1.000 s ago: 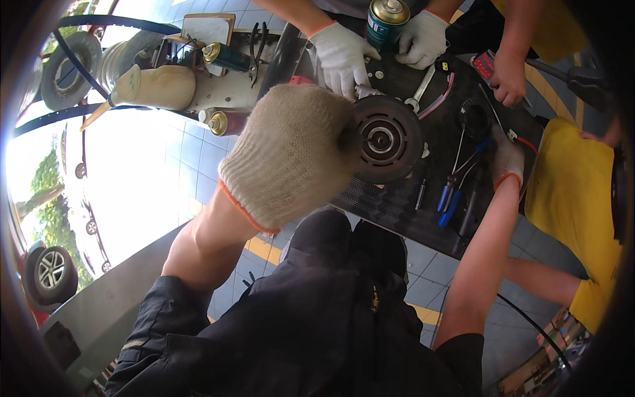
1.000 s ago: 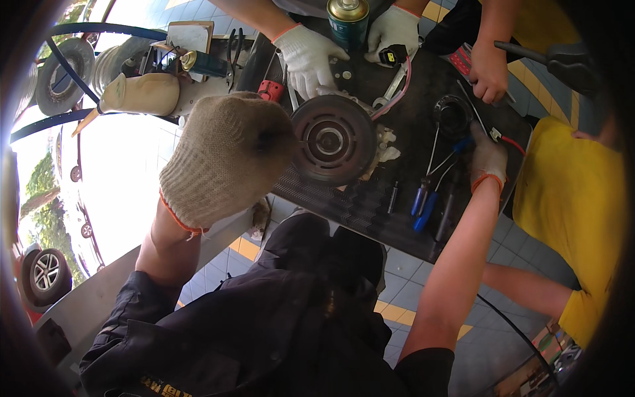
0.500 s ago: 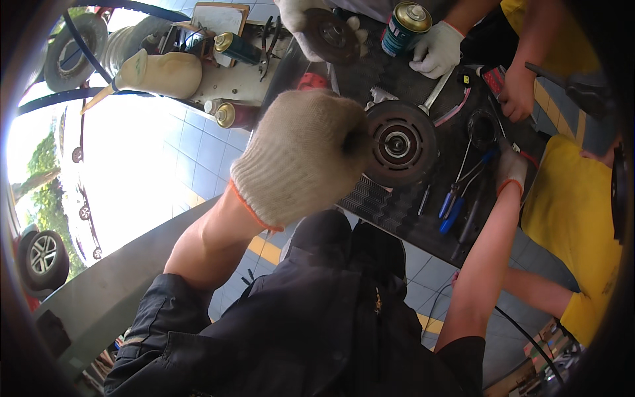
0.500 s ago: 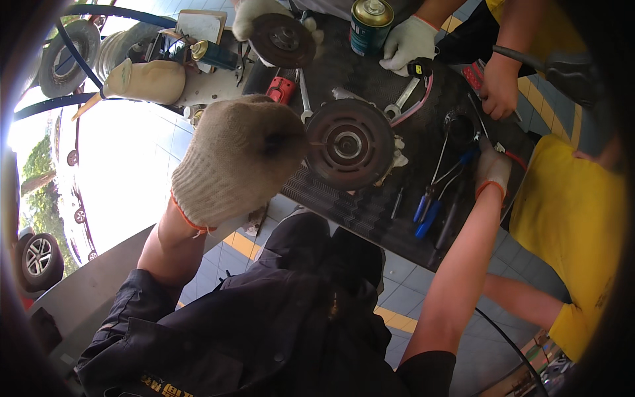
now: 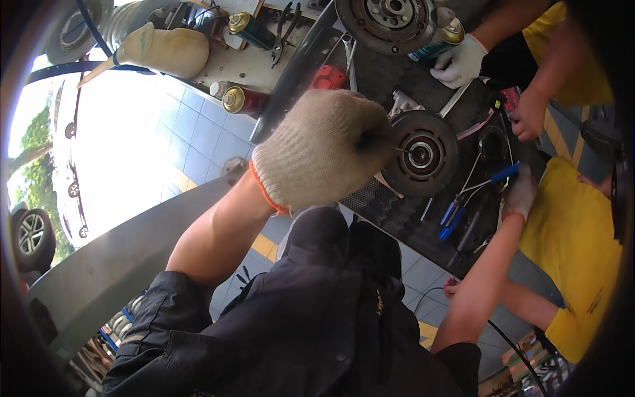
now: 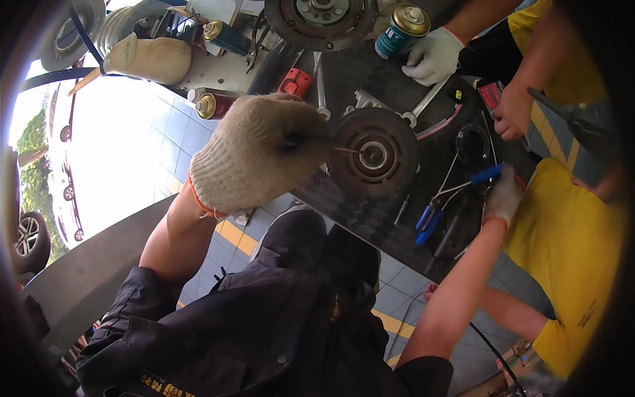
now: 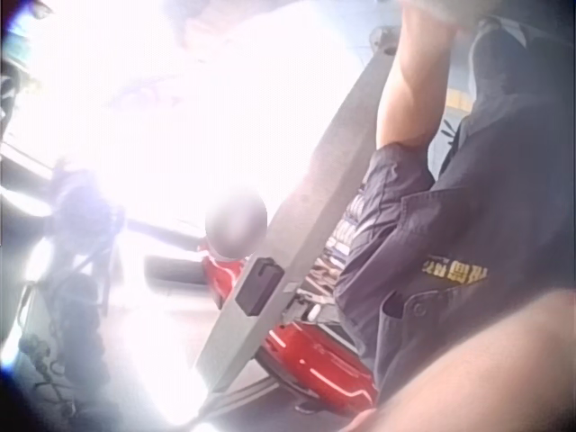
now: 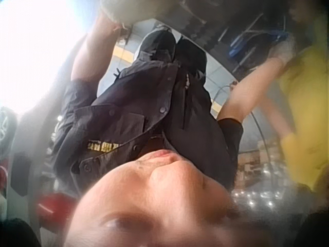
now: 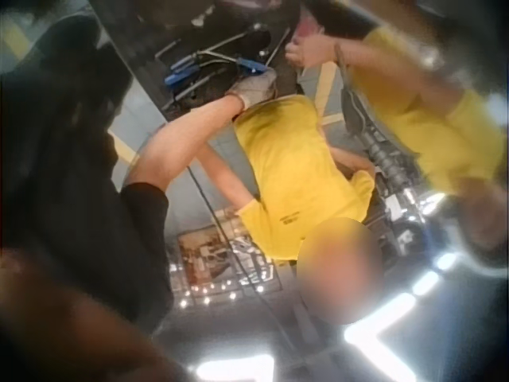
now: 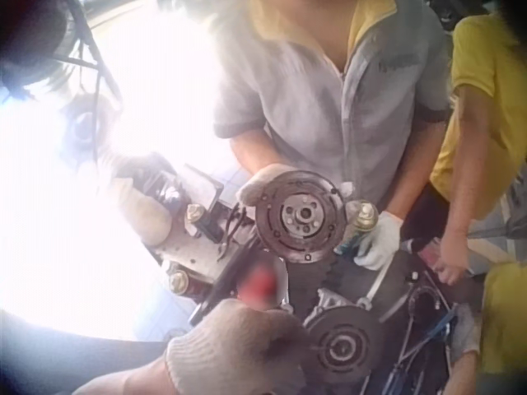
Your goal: The person disassembles a mechanical assembly on a workbench, using pliers and a screwdriver to remove a retaining clip and internal components. They then reassemble the unit by inserting a spring and reattaching the cover, with another person assisting by handing over parts and spraying lubricant.
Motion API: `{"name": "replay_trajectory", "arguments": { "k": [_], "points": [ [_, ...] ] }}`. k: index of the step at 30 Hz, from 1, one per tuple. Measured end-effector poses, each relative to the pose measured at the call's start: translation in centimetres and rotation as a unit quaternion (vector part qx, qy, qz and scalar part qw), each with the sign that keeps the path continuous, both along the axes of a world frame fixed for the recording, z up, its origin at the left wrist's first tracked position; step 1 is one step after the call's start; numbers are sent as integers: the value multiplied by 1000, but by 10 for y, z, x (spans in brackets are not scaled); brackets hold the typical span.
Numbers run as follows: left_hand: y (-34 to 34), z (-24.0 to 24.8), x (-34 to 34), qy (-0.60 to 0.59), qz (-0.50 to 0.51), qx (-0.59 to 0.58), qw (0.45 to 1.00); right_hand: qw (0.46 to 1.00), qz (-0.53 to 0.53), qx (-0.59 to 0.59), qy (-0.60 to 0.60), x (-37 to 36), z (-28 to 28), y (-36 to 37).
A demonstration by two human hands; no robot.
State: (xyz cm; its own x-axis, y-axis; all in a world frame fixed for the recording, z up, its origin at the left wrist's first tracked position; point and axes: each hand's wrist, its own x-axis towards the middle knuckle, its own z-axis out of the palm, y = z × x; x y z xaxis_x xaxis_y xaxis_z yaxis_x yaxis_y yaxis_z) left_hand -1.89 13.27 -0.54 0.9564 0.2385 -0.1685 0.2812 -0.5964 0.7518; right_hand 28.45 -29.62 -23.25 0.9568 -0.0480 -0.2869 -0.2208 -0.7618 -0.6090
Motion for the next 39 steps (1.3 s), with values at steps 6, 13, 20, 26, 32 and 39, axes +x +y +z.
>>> {"name": "replay_trajectory", "arguments": {
  "k": [6,13,20,26,32,39],
  "points": [
    [2,-3,0,27,13,-42,999,783,-113,604,92,-61,79,0],
    [-10,5,-3,27,48,-12,998,491,69,849,183,-126,211,82],
    [-18,3,-4,6,70,24,997,601,309,732,88,-133,230,157],
    [-18,0,-4,6,68,37,997,564,427,693,135,-116,222,178],
    [-18,4,-5,20,51,61,997,542,459,688,149,-103,220,194],
    [-27,7,-9,38,88,11,995,509,493,684,172,-82,216,211]
  ]
}}
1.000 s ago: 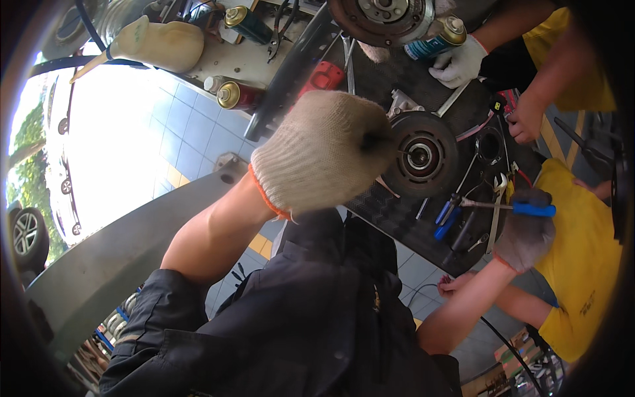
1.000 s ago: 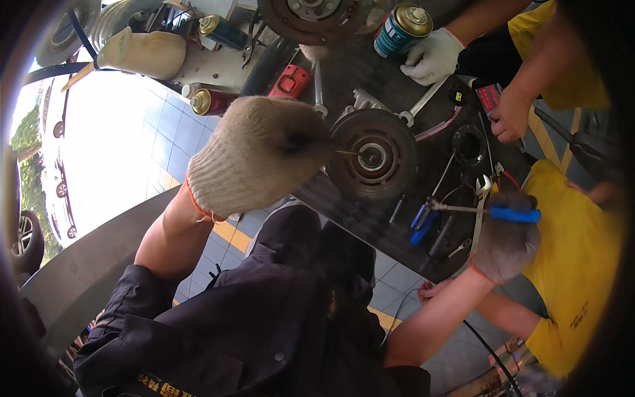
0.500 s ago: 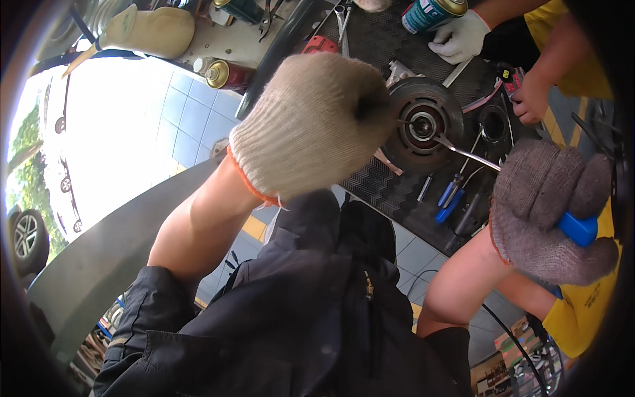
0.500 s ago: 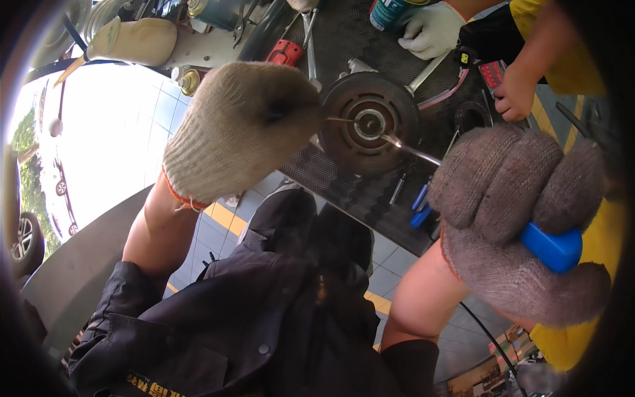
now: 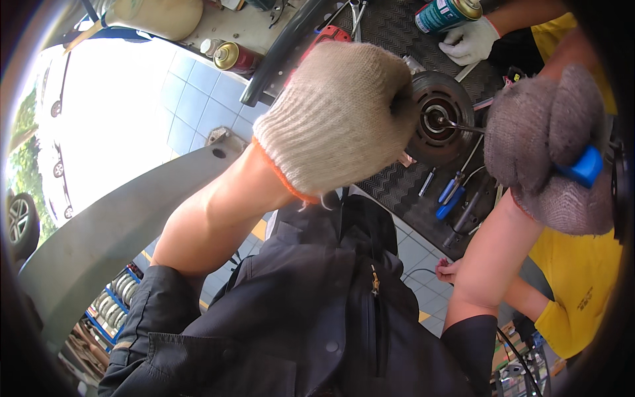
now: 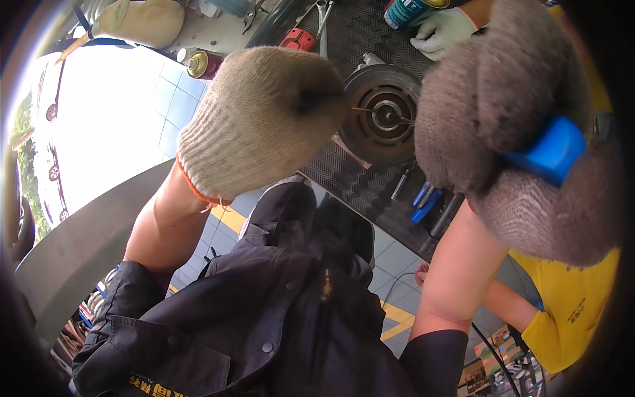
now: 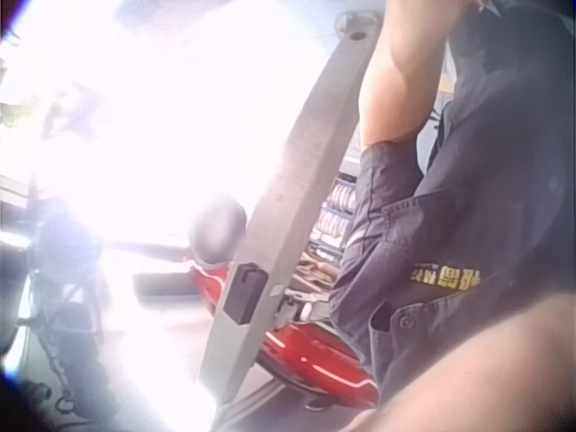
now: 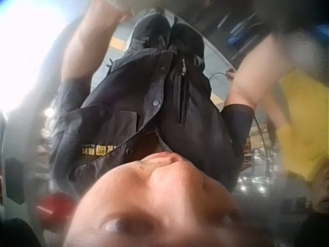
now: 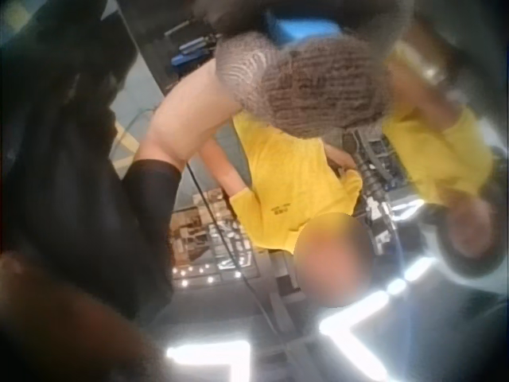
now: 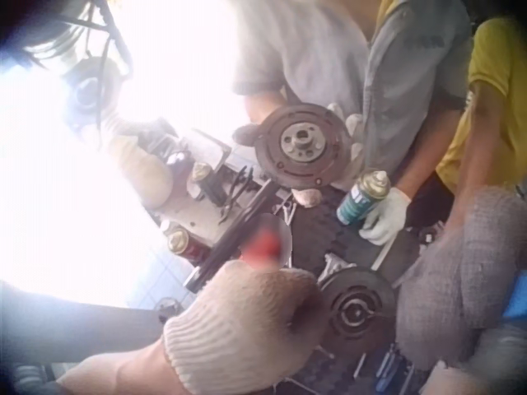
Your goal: The person disassembles a mechanical assembly on a workbench, using pliers and a screwdriver to remove a retaining clip and internal components. They then reassemble the unit by inserting a spring and reattaching the cover, with another person assisting by handing over parts and spraying lubricant.
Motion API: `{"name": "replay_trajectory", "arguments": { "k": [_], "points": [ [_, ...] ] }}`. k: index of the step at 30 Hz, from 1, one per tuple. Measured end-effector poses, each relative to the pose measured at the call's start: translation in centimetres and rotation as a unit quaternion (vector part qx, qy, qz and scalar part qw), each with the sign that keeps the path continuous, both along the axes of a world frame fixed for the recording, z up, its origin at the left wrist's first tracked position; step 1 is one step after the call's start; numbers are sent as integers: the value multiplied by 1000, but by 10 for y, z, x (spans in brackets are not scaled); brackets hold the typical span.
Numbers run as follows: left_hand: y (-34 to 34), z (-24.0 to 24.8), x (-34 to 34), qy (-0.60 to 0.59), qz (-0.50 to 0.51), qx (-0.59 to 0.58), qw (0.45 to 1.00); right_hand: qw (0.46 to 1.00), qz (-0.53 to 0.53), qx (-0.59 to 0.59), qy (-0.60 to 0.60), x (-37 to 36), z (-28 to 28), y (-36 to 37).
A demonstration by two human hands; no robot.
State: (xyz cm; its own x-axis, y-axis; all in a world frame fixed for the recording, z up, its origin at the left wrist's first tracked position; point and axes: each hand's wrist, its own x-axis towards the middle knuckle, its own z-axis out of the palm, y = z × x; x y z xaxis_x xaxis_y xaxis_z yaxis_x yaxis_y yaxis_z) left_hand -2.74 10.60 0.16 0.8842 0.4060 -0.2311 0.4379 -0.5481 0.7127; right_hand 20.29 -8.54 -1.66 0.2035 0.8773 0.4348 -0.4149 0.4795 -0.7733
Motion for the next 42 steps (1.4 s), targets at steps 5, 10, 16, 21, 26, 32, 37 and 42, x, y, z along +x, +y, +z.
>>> {"name": "replay_trajectory", "arguments": {
  "k": [5,10,16,21,26,32,37,42],
  "points": [
    [-6,-4,-2,-3,0,44,999,1000,26,16,-4,12,-1,11],
    [-7,-9,-5,-4,30,-15,999,998,51,31,-9,24,-5,16],
    [-4,-10,-10,1,27,4,1000,996,65,52,-12,33,-11,16],
    [-8,-7,-13,-4,45,-17,999,995,75,70,-10,31,-13,18],
    [-13,-5,-16,-78,14,50,996,993,83,86,-10,43,-27,6],
    [-10,-10,-35,-88,19,57,994,979,107,164,52,37,-21,-23],
    [-27,-37,-105,-20,291,-345,892,757,-573,25,313,-13,-18,-159],
    [-47,-132,-129,36,237,-246,939,617,-588,-220,474,22,-163,-203]
  ]
}}
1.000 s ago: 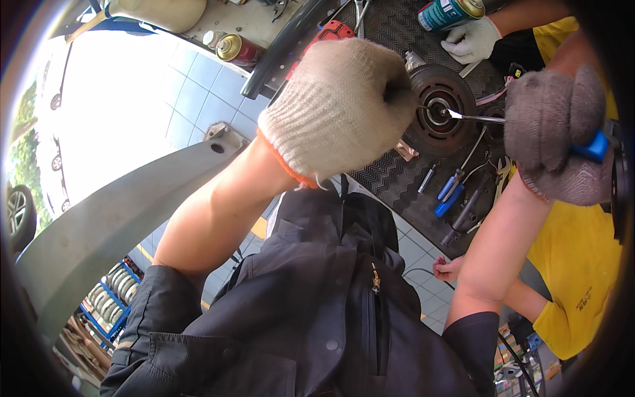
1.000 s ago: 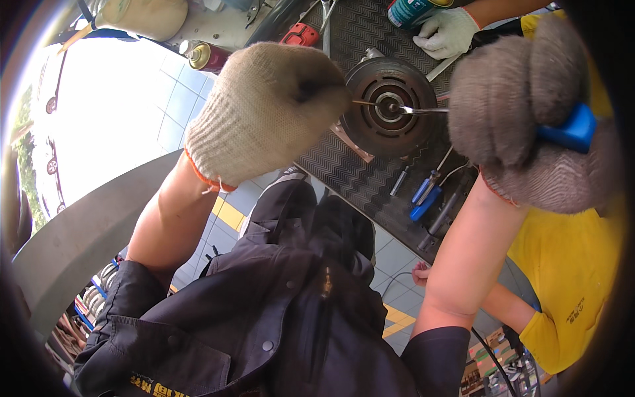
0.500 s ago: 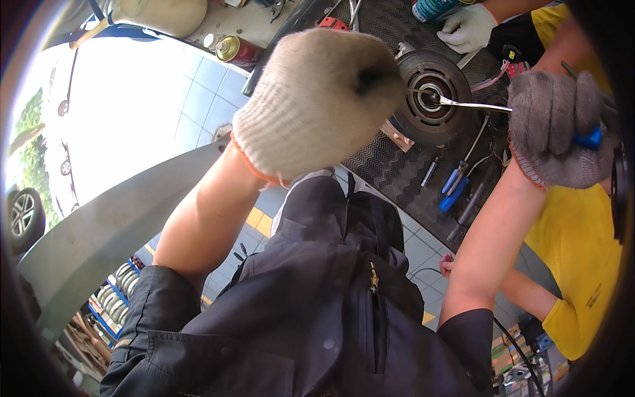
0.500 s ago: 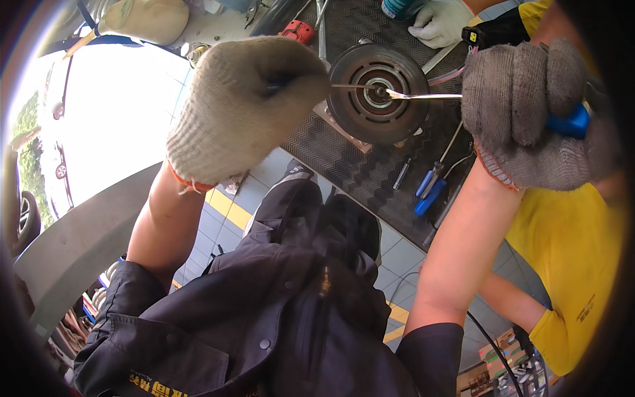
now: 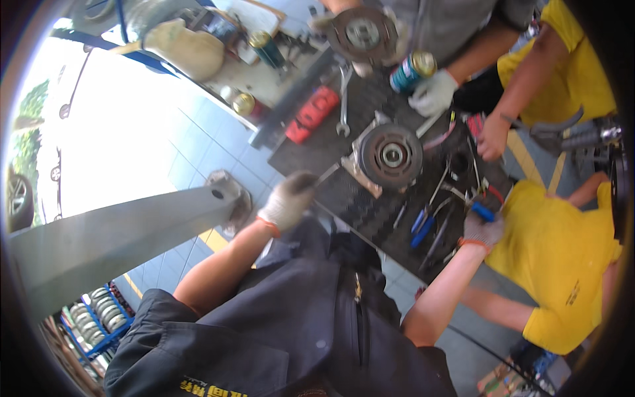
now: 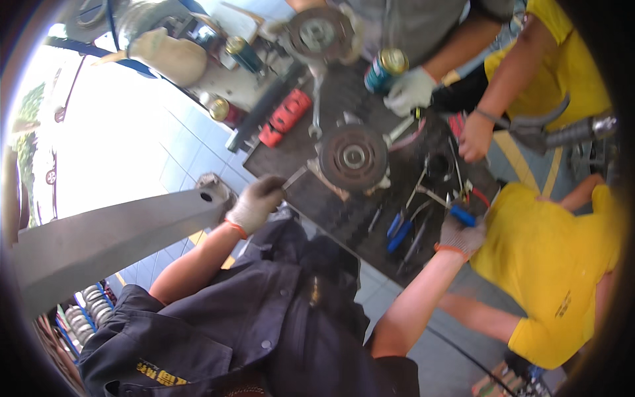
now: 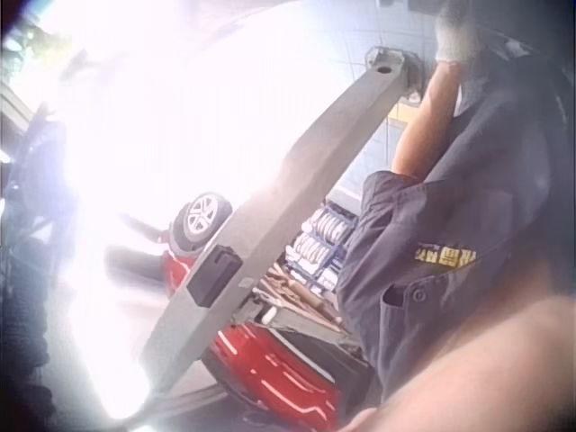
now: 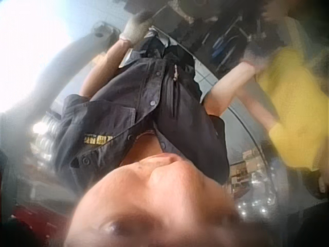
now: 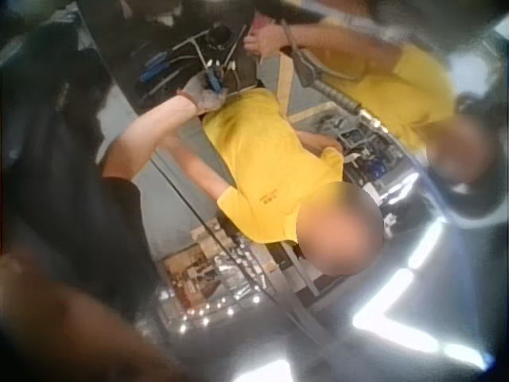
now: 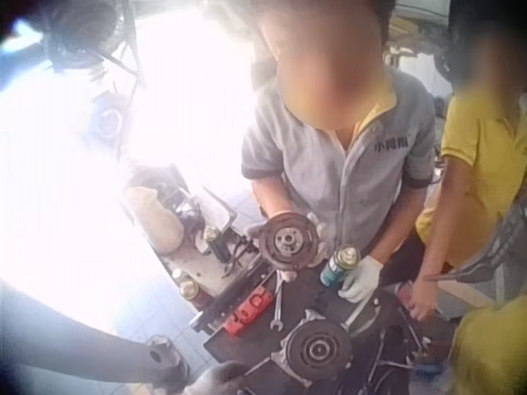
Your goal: The person disassembles a mechanical assembly on a workbench, using pliers and a screwdriver to remove a retaining clip and internal components. They then reassemble the unit by inserting a spring and reattaching the cover, with another person assisting by handing over parts and spraying lubricant.
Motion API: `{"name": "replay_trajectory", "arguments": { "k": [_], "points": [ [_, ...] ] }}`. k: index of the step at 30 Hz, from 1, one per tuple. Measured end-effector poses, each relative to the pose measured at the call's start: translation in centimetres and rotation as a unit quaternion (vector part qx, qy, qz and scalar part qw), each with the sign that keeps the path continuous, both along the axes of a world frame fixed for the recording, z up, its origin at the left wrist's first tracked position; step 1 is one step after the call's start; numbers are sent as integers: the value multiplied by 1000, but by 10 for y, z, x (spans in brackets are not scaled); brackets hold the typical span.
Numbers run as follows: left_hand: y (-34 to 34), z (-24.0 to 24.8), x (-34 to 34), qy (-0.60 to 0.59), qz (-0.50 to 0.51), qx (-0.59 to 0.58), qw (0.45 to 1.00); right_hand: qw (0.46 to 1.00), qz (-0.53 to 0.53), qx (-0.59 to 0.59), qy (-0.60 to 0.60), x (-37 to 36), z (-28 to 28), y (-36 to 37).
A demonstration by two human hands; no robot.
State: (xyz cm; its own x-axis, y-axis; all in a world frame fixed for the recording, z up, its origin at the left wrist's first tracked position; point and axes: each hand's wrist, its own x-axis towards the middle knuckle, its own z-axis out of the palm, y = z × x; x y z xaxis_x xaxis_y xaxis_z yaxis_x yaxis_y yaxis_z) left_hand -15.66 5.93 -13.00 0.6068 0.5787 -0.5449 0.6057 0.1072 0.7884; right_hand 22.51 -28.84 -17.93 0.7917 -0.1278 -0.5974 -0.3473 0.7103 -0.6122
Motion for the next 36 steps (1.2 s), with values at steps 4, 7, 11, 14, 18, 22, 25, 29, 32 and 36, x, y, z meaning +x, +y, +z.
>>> {"name": "replay_trajectory", "arguments": {
  "k": [4,7,11,14,18,22,25,29,32,36],
  "points": [
    [12,-62,14,61,-187,307,931,985,56,-136,85,11,-57,16],
    [30,-81,19,63,-267,427,862,960,106,-250,66,2,-54,25],
    [53,-95,27,34,-335,494,802,906,170,-388,4,-8,-45,28],
    [61,-98,31,13,-384,489,783,923,167,-345,-16,-20,-35,21],
    [91,-76,4,-180,-275,519,789,796,115,-581,-126,-68,6,10],
    [192,-54,-77,-207,-170,473,839,688,135,-712,-40,-149,50,29],
    [293,-71,-120,-37,81,442,893,661,170,-730,13,-209,68,55],
    [398,-113,-132,73,101,381,916,640,159,-746,97,-260,68,76],
    [439,-129,-114,104,30,397,911,564,225,-792,67,-281,64,75],
    [457,-133,-74,122,-61,359,924,560,254,-788,-5,-309,59,68]
  ]
}}
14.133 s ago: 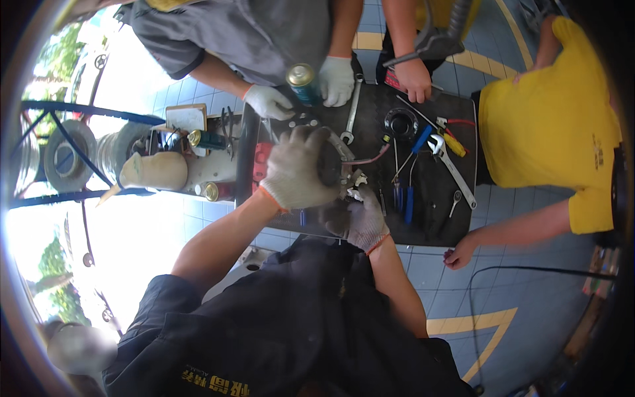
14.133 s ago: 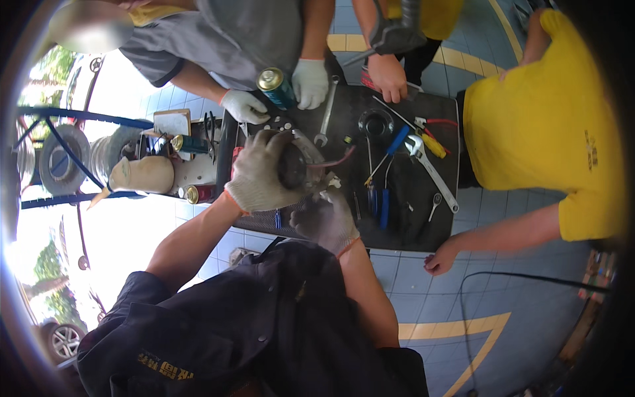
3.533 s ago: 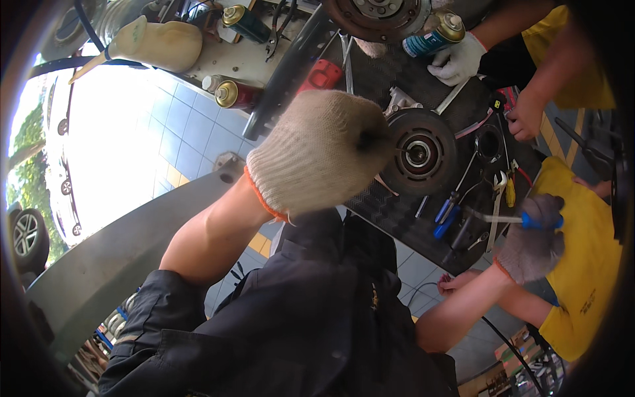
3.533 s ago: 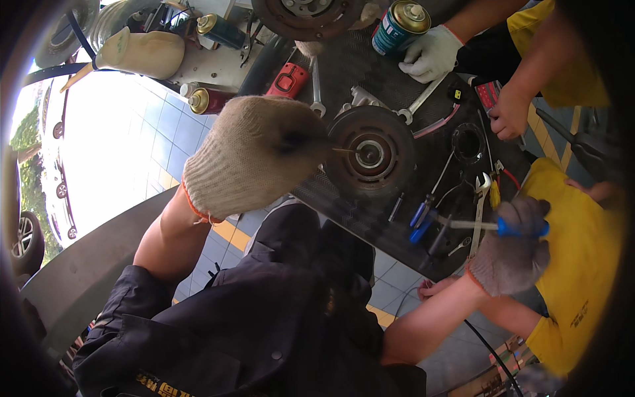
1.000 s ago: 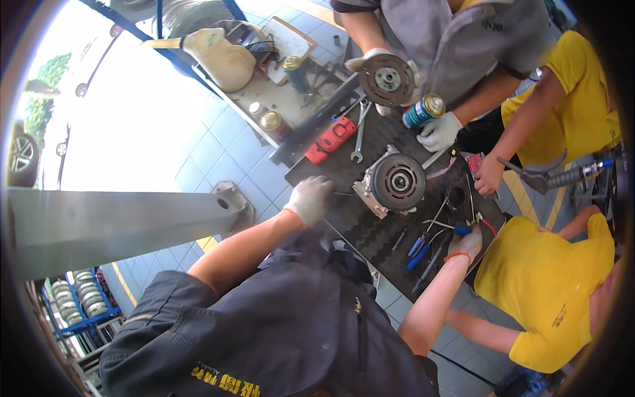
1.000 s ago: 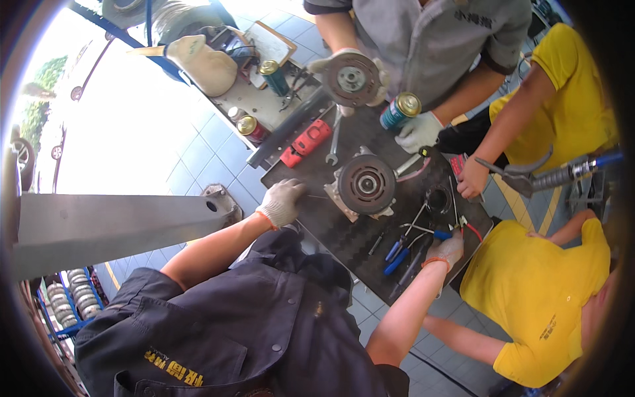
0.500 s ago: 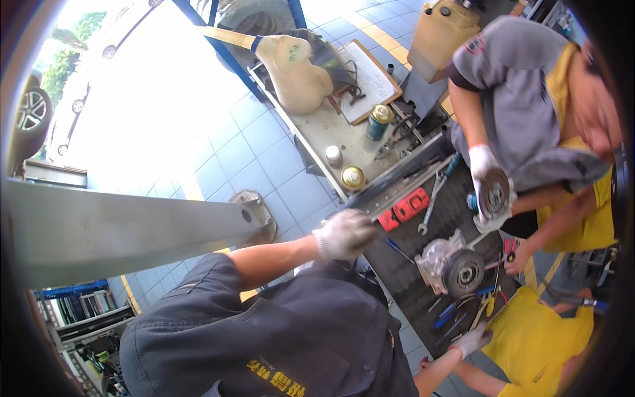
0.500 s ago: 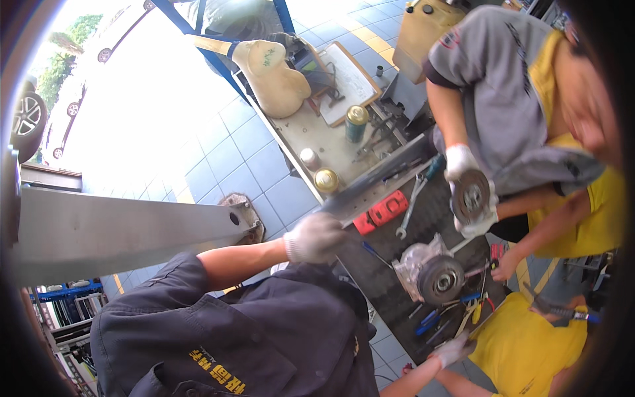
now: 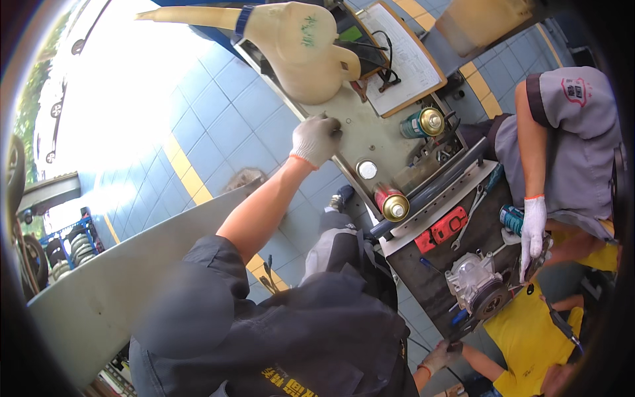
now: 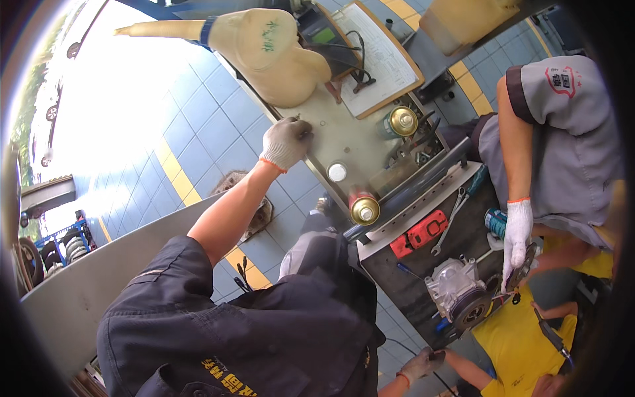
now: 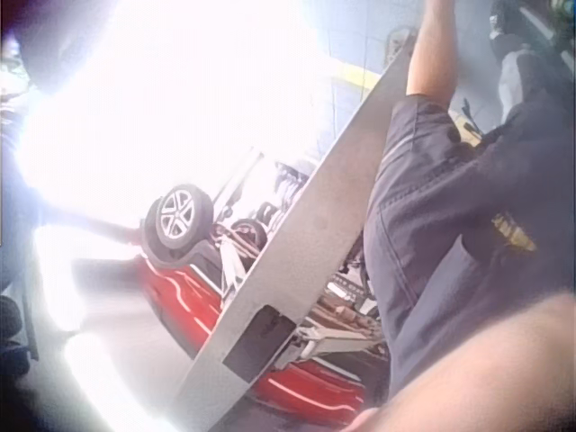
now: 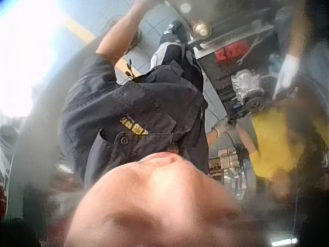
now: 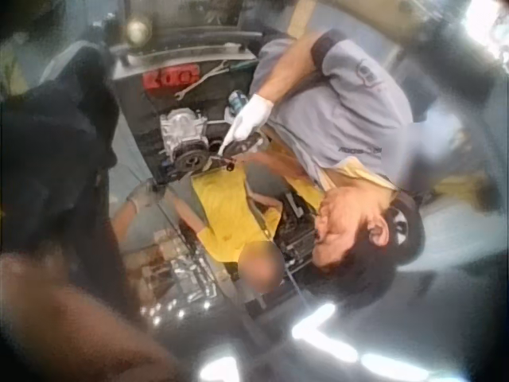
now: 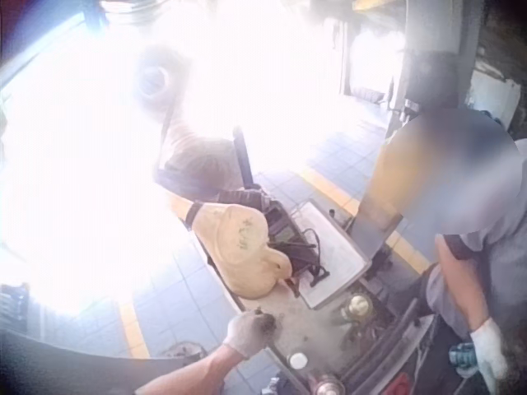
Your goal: The person disassembles a mechanical assembly on a workbench, using pliers and a screwdriver to remove a retaining clip and internal components. They then reassemble the unit by inserting a spring and reattaching the cover, with another person assisting by handing over parts and spraying lubricant.
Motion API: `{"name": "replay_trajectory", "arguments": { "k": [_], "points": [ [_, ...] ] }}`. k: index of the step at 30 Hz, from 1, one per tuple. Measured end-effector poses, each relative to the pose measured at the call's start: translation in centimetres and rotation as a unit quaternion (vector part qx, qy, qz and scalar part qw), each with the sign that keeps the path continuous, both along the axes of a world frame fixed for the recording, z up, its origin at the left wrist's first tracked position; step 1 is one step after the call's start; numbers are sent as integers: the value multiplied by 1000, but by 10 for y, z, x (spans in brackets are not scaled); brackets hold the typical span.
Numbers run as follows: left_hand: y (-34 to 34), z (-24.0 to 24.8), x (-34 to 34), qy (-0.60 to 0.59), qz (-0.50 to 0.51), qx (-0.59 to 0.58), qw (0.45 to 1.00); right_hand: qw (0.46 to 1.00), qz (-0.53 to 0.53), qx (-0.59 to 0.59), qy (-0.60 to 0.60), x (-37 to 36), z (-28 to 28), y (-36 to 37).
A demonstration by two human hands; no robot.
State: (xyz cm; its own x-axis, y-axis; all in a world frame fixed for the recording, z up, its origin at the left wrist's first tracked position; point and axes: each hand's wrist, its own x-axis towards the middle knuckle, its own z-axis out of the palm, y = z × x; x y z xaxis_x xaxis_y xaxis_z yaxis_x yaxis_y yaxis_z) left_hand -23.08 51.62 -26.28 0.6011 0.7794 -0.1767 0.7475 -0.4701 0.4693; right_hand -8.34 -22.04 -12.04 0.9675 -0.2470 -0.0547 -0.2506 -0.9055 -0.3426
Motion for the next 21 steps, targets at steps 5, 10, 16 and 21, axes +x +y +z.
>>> {"name": "replay_trajectory", "arguments": {
  "k": [5,10,16,21],
  "points": [
    [17,-28,48,-11,-275,-79,958,998,-1,54,13,-31,-5,-7],
    [29,-76,73,-7,-370,-60,927,996,44,-70,27,-47,-2,-5],
    [42,-37,68,-106,-204,-275,934,992,-113,-12,-45,-70,9,22],
    [31,60,52,-419,37,-584,694,970,-205,94,-96,-71,27,59]
  ]
}}
